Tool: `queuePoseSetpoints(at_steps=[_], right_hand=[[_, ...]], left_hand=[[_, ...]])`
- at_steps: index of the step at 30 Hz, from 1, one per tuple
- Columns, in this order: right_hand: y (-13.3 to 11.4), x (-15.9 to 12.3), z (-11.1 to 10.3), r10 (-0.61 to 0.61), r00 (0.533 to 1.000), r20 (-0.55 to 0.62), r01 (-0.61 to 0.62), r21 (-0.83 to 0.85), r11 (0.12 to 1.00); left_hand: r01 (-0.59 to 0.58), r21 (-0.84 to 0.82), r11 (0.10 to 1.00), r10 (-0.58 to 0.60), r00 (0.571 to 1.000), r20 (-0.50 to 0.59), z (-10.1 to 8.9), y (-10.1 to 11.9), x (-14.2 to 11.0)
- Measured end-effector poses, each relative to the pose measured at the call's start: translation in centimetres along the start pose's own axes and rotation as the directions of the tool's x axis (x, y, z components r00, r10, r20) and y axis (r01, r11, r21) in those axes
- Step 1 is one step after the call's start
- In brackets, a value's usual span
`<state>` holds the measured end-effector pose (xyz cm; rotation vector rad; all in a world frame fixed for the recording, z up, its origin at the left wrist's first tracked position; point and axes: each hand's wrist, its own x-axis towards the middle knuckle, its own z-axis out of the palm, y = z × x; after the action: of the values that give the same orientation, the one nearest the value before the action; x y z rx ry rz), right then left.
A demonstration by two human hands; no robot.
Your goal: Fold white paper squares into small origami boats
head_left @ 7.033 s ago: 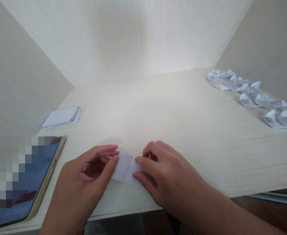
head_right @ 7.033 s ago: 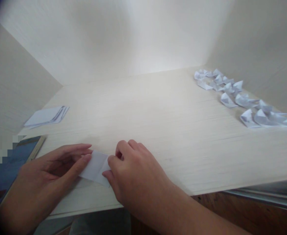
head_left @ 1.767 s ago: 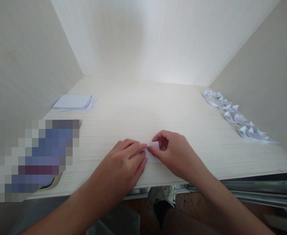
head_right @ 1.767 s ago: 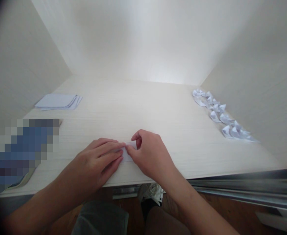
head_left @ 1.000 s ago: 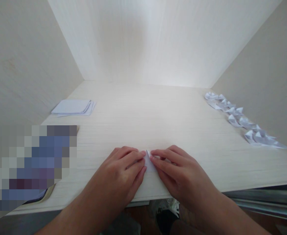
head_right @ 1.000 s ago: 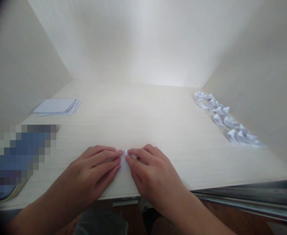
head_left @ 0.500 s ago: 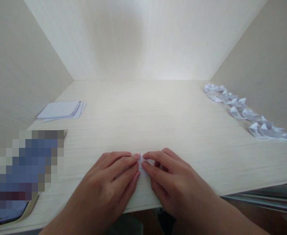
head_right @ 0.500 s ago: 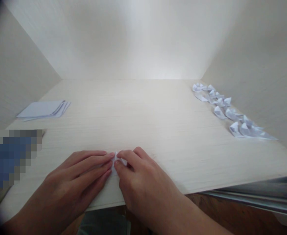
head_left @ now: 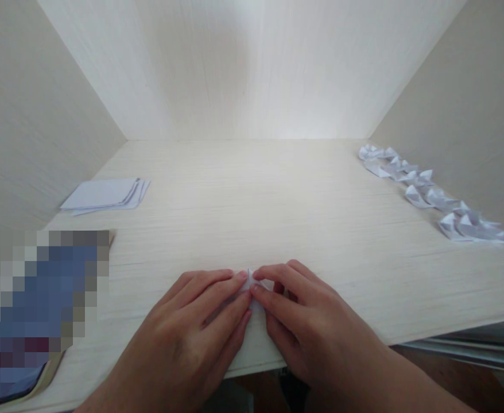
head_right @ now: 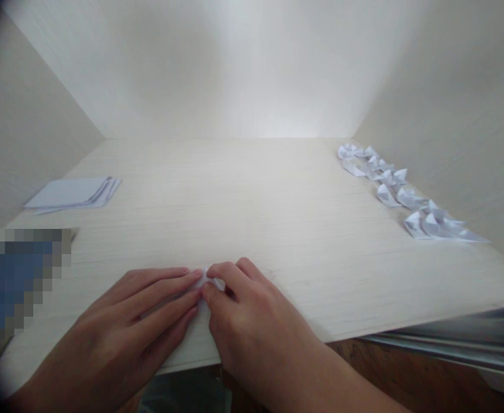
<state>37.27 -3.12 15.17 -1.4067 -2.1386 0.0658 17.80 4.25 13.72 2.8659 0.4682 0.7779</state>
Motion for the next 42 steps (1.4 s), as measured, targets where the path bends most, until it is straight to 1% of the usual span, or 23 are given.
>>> queuePoseSetpoints(at_steps=[4, 9, 16, 21, 27, 32, 35, 37, 39, 42], right_hand=[[0.0, 0.0, 0.1, -0.013, 1.000, 0.002, 0.013, -0.014, 1.000], [0.1, -0.1, 0.2, -0.025, 0.999, 0.035, 0.026, -0.040, 0.999], [0.1, -0.2, 0.2, -0.040, 0.998, 0.041, 0.042, -0.054, 0.998], [0.1, -0.3, 0.2, -0.032, 0.997, 0.068, 0.035, -0.054, 0.998], [0.1, -0.5, 0.0, 0.035, 0.986, 0.165, -0.015, -0.122, 0.992], [-0.1, -0.5, -0.6, -0.022, 0.974, 0.224, 0.073, -0.220, 0.973], [-0.4, -0.4, -1.0, -0.072, 0.963, 0.258, 0.145, -0.276, 0.950], [-0.6, -0.3, -1.2, -0.098, 0.956, 0.277, 0.185, -0.307, 0.934], [-0.8, -0.2, -1.3, -0.110, 0.953, 0.282, 0.202, -0.322, 0.925], [-0.9, -0.2, -1.5, -0.103, 0.956, 0.276, 0.194, -0.330, 0.924]], left_hand=[[-0.018, 0.009, 1.000, 0.018, 1.000, -0.001, -0.1, 0.1, 0.3], [-0.030, 0.042, 0.999, 0.030, 1.000, 0.003, -0.1, 0.2, 0.4], [-0.011, 0.077, 0.997, 0.012, 1.000, -0.001, -0.1, 0.3, 0.3], [-0.012, 0.128, 0.992, 0.012, 1.000, 0.002, -0.1, 0.4, 0.6], [0.026, 0.149, 0.988, -0.029, 0.999, 0.017, -0.4, 0.9, 0.6], [0.002, 0.207, 0.978, -0.008, 1.000, 0.028, -0.4, 1.2, 0.0], [-0.004, 0.213, 0.977, -0.002, 1.000, 0.028, -0.1, 1.5, -0.3], [-0.019, 0.215, 0.976, 0.009, 0.999, 0.049, 0.0, 1.7, -0.5], [-0.039, 0.219, 0.975, 0.021, 0.996, 0.082, 0.1, 1.7, -0.6], [-0.055, 0.217, 0.975, 0.029, 0.992, 0.121, -0.1, 1.8, -0.4]])
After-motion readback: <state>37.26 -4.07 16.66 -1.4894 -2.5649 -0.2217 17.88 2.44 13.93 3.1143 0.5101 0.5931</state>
